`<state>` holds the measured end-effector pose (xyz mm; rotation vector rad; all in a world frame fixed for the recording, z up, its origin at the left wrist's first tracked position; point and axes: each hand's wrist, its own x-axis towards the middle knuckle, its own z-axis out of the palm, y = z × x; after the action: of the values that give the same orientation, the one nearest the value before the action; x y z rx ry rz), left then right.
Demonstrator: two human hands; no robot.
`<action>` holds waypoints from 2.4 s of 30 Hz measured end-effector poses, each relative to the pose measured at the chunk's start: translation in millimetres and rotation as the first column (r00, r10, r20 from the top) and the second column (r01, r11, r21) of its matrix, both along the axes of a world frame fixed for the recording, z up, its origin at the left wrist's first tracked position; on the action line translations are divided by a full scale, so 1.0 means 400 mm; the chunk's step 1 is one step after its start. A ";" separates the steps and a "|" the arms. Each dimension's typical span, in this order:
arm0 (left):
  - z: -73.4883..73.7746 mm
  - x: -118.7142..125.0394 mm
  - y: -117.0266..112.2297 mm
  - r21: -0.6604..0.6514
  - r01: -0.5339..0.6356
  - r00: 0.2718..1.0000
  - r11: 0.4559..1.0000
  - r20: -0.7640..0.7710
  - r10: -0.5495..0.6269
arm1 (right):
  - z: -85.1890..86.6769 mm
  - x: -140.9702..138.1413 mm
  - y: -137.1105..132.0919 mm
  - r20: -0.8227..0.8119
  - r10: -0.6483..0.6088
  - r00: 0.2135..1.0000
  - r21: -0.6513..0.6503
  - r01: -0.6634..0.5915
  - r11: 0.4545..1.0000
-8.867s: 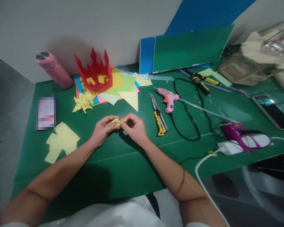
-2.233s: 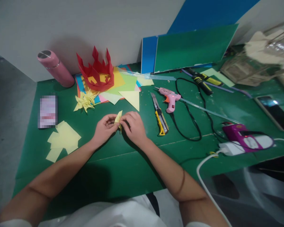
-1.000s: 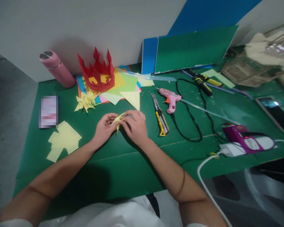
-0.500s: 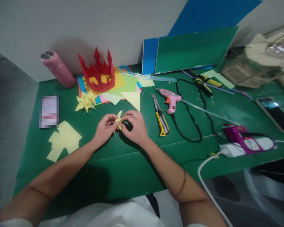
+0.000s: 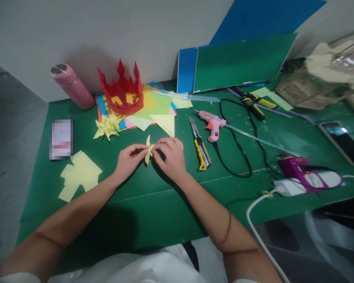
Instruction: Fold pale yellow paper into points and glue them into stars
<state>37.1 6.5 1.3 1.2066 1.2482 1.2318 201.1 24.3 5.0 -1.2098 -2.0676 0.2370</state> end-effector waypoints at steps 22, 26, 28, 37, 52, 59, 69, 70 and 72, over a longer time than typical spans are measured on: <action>-0.011 -0.024 0.014 0.074 0.034 0.961 0.997 -0.278 -0.013 | -0.005 0.002 -0.005 0.171 -0.007 0.985 0.061 -0.003 0.998; -0.006 -0.027 0.015 0.124 0.035 0.944 0.992 -0.331 0.008 | -0.003 0.001 -0.006 0.171 -0.005 0.985 0.072 -0.007 0.997; -0.005 -0.027 0.015 0.137 0.033 0.939 0.990 -0.343 0.016 | -0.002 0.001 -0.005 0.166 -0.006 0.986 0.067 -0.005 0.998; -0.015 -0.021 0.013 0.103 0.048 0.981 0.993 -0.193 -0.028 | 0.002 0.001 -0.008 0.148 -0.038 0.988 0.050 0.031 0.998; -0.014 -0.039 0.020 0.241 0.156 0.848 0.958 -0.530 -0.005 | -0.007 0.001 -0.003 0.189 0.003 0.982 -0.002 -0.003 1.000; -0.006 -0.035 0.021 0.208 0.252 0.764 0.945 -0.643 -0.062 | -0.010 0.000 -0.004 0.215 0.025 0.976 -0.045 -0.015 0.999; 0.000 -0.034 0.005 0.228 0.306 0.635 0.924 -0.772 -0.020 | -0.007 -0.006 -0.007 0.267 0.043 0.963 -0.053 -0.030 0.998; 0.003 -0.032 0.003 0.225 0.318 0.627 0.921 -0.779 -0.026 | -0.007 -0.005 -0.007 0.269 0.043 0.962 -0.052 -0.031 0.998; 0.008 -0.029 -0.001 0.212 0.335 0.605 0.918 -0.796 -0.037 | -0.008 -0.005 -0.007 0.271 0.044 0.962 -0.051 -0.031 0.998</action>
<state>25.7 6.1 4.6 2.2469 1.4762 0.7596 199.2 21.7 1.8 -1.2912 -2.3346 0.1422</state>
